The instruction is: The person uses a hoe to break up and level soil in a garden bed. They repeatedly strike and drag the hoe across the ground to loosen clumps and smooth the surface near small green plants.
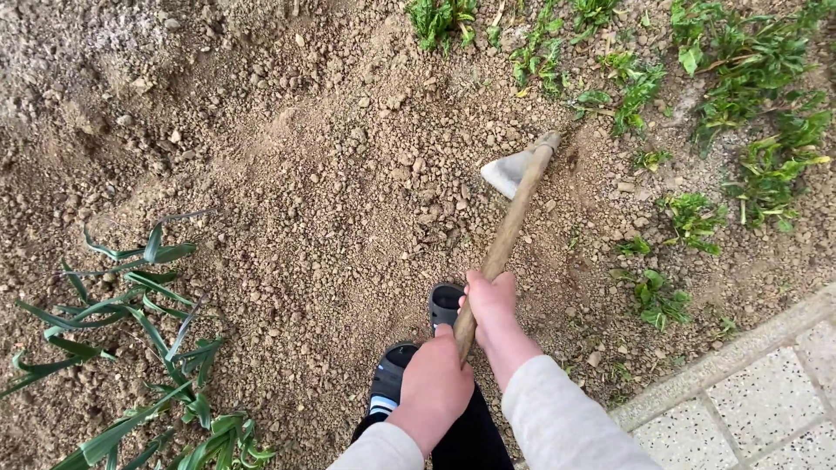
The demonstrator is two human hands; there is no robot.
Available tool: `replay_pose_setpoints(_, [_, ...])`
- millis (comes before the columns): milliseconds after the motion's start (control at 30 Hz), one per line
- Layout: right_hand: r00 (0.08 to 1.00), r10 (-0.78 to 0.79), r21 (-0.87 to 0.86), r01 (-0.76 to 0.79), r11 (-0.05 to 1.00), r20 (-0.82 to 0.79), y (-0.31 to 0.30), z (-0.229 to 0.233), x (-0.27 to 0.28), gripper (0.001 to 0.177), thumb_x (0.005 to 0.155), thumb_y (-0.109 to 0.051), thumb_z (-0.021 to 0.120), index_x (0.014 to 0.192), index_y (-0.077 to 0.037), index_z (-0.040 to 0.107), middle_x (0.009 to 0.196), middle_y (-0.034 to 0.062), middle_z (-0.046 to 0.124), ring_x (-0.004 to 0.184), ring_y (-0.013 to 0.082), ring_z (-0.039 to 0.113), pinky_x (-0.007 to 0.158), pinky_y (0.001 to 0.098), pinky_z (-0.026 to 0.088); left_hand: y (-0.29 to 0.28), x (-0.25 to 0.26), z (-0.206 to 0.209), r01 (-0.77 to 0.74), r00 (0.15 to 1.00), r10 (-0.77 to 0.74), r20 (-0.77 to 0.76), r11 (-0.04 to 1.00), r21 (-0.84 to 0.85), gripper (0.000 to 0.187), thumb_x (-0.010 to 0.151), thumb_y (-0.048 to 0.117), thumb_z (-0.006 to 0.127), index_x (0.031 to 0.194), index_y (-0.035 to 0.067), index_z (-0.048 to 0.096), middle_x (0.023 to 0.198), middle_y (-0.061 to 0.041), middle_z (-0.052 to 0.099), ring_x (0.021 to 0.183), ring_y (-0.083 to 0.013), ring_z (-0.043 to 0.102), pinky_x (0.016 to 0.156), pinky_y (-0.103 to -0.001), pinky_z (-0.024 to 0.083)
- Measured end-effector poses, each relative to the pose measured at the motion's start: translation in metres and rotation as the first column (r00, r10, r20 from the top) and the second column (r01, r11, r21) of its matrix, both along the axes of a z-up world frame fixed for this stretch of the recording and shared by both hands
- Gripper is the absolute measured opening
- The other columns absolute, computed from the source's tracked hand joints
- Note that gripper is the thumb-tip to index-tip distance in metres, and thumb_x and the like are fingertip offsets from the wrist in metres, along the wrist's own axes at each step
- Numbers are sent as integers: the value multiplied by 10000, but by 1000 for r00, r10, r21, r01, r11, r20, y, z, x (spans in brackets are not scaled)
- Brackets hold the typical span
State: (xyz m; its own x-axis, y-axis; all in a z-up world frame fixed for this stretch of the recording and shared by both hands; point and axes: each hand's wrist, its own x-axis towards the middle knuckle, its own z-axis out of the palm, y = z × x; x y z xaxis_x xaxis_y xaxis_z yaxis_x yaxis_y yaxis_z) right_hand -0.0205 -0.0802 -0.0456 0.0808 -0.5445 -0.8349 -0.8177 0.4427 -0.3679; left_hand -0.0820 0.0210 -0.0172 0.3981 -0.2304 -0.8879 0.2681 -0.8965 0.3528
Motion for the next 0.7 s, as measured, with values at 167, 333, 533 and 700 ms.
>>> replay_pose_setpoints(167, [994,102,-147,-105,984,-28,-4,-8,-19,183,954,-124,616,1052,-58,476,761,125,579,485,195,537,414,381,449,-6,-28,-13,-64,997,66,36,997,-37,345,970,379,630,1121,107,482,976,-177,726,919,-429,709,784,-583,552])
replay_pose_setpoints(333, [973,149,-58,-161,985,-177,-4,-50,-41,200,976,-181,584,1130,-75,514,788,107,631,502,197,582,440,385,501,-4,-37,-31,-62,996,63,-57,998,15,396,1010,467,554,1134,96,493,1013,-182,737,982,-428,712,836,-561,547])
replay_pose_setpoints(533, [957,171,-24,-181,983,-233,-3,-38,-24,200,971,-165,598,1120,-49,533,795,136,666,515,206,611,445,382,519,-3,-20,-28,-33,997,36,-74,999,35,390,998,446,573,1154,92,517,1081,-187,732,1039,-418,707,890,-546,541])
replay_pose_setpoints(700, [984,105,40,-101,994,-145,-10,-65,-18,250,918,-118,566,1154,-44,525,912,162,655,525,220,624,412,359,497,-3,5,-31,58,996,-54,-69,997,53,397,1010,457,557,1168,94,531,1146,-183,717,1106,-398,687,951,-521,528])
